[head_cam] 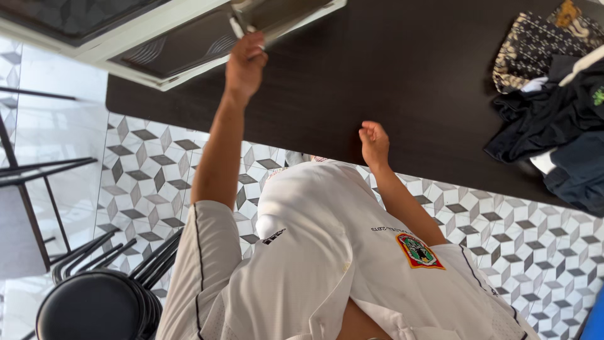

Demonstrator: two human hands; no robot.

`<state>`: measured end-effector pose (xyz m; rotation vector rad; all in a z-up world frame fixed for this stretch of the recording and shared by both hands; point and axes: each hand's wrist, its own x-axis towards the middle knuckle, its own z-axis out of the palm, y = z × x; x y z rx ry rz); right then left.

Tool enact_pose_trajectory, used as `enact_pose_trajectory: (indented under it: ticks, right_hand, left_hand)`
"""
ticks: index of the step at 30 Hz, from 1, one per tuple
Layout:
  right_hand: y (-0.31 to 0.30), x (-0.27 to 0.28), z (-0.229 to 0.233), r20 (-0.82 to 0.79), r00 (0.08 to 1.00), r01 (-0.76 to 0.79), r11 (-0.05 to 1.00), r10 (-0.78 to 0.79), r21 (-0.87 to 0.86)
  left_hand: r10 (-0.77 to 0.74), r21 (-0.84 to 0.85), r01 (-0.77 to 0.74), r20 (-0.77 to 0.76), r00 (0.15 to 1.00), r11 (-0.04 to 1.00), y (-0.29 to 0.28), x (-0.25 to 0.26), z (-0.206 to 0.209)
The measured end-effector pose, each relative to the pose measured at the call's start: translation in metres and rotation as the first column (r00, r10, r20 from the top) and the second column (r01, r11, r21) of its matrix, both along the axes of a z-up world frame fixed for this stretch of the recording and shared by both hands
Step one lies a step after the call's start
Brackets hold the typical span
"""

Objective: The person picks up a black shirt from a table, spreads it out, and folds it into a small rectangle before placing it inside a cabinet.

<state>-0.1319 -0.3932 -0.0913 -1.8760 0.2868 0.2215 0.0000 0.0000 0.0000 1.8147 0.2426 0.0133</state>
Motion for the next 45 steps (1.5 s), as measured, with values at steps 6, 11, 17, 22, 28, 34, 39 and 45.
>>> enact_pose_trajectory:
  ticks: [6, 11, 17, 22, 28, 34, 39, 45]
  right_hand:
    - [-0.019, -0.009, 0.027, -0.047, 0.99, -0.137, 0.985, 0.132, -0.109]
    - [-0.046, 0.003, 0.031, -0.064, 0.994, -0.084, 0.994, 0.089, 0.071]
    - [-0.14, 0.001, 0.033, 0.023, 0.998, 0.053, 0.998, -0.054, 0.046]
    - [-0.254, -0.003, 0.027, 0.076, 0.96, 0.267, 0.962, -0.27, 0.053]
    - [-0.38, 0.003, 0.054, 0.334, 0.776, 0.607, 0.778, -0.535, -0.164]
    - [-0.475, 0.03, 0.125, 0.621, 0.691, 0.638, 0.716, -0.369, -0.285]
    - [-0.516, 0.057, 0.144, 0.55, 0.791, 0.504, 0.796, -0.269, -0.335]
    - [-0.529, 0.102, 0.119, 0.55, 0.829, 0.35, 0.672, 0.102, -0.653]
  left_hand:
    - [0.055, -0.233, -0.023, 0.132, 0.99, 0.972, 0.013, 0.022, -0.003]
    - [0.12, 0.039, -0.129, 0.174, 0.977, 0.991, -0.006, 0.016, 0.002]
    - [0.533, -0.685, -0.375, 0.023, 0.846, 0.625, -0.043, 0.029, -0.032]
    - [0.386, 0.012, -0.404, 0.272, 0.882, 0.915, -0.122, 0.007, -0.07]
    - [0.31, 0.046, -0.308, -0.042, 0.95, 0.95, -0.281, -0.03, -0.067]
    - [0.074, 0.156, -0.045, -0.181, 0.981, 0.987, -0.414, -0.05, -0.036]
    - [-0.132, 0.119, 0.152, -0.161, 0.978, 0.981, -0.476, -0.066, -0.036]
    - [-0.269, 0.121, 0.307, -0.253, 0.929, 0.944, -0.505, -0.067, -0.039]
